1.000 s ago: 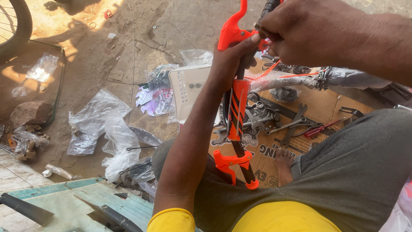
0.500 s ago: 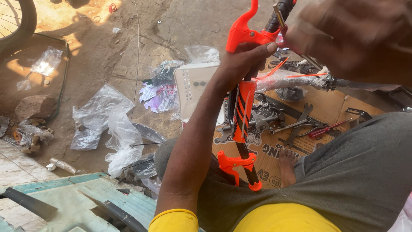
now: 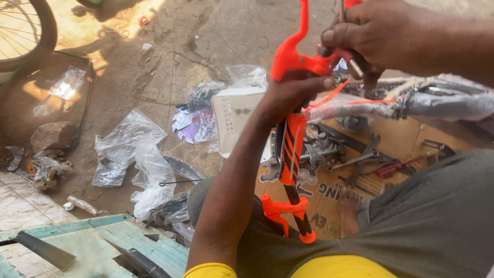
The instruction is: The person assembles a bicycle by attaching the handlebar stem and brake levers to the frame. They use a wrench to tighten bolts and secure the components in place.
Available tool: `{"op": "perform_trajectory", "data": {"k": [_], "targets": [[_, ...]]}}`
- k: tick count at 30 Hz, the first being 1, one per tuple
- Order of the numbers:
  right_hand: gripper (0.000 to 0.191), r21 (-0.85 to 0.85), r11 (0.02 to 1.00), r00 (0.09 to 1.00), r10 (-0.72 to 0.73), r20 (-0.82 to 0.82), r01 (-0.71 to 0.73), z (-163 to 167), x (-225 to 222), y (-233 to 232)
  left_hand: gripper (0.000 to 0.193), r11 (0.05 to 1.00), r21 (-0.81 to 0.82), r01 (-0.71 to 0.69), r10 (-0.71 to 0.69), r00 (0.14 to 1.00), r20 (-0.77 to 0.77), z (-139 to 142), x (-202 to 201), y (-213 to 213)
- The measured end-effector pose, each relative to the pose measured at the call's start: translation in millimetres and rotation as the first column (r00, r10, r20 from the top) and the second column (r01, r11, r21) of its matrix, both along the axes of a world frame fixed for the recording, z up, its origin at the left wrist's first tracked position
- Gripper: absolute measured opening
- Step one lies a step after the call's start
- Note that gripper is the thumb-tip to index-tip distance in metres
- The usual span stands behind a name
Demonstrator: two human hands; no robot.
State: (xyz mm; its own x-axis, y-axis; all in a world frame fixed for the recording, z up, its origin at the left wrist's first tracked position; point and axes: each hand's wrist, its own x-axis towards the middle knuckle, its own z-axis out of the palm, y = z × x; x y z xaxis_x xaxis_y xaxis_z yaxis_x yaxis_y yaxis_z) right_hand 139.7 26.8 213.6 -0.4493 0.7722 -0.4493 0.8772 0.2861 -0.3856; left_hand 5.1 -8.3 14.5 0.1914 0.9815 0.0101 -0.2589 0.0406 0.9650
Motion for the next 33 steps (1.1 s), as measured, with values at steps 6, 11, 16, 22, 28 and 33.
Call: {"op": "perform_trajectory", "data": {"k": [6,11,16,22,28,33], "targets": [[0.039,0.298,0.838,0.839,0.293,0.459,-0.456,-0.4,17.5,-1.4,0.029,0.999,-0.007,-0.045,0.044,0.993,-0.111,-0.5,8.5,4.2],[0.021,0.311,0.613,0.618,0.384,0.686,-0.726,-13.0,29.0,-10.6,0.032,0.985,0.166,-0.046,0.081,0.974,-0.210,13.5,7.0,-0.1],[0.018,0.321,0.088,0.313,0.559,0.768,-0.943,-13.1,26.0,-20.7,0.027,0.950,0.136,-0.283,0.292,0.636,-0.714,24.6,22.5,-19.4],[0.023,0.106,0.433,0.349,0.532,0.772,-0.895,-20.5,16.6,-35.9,0.027,0.731,0.475,-0.490,0.682,0.525,-0.509,13.4,48.7,-46.0],[0.028,0.225,0.492,0.494,0.530,0.689,-0.841,-20.4,13.6,-40.0,0.038,0.615,0.531,-0.583,0.755,0.630,-0.182,1.3,49.7,-47.2],[0.035,-0.023,0.977,0.977,-0.214,-0.019,0.214,-21.1,8.5,-40.2,0.053,0.616,0.583,-0.530,0.737,0.650,-0.186,11.0,53.6,-47.3]]}}
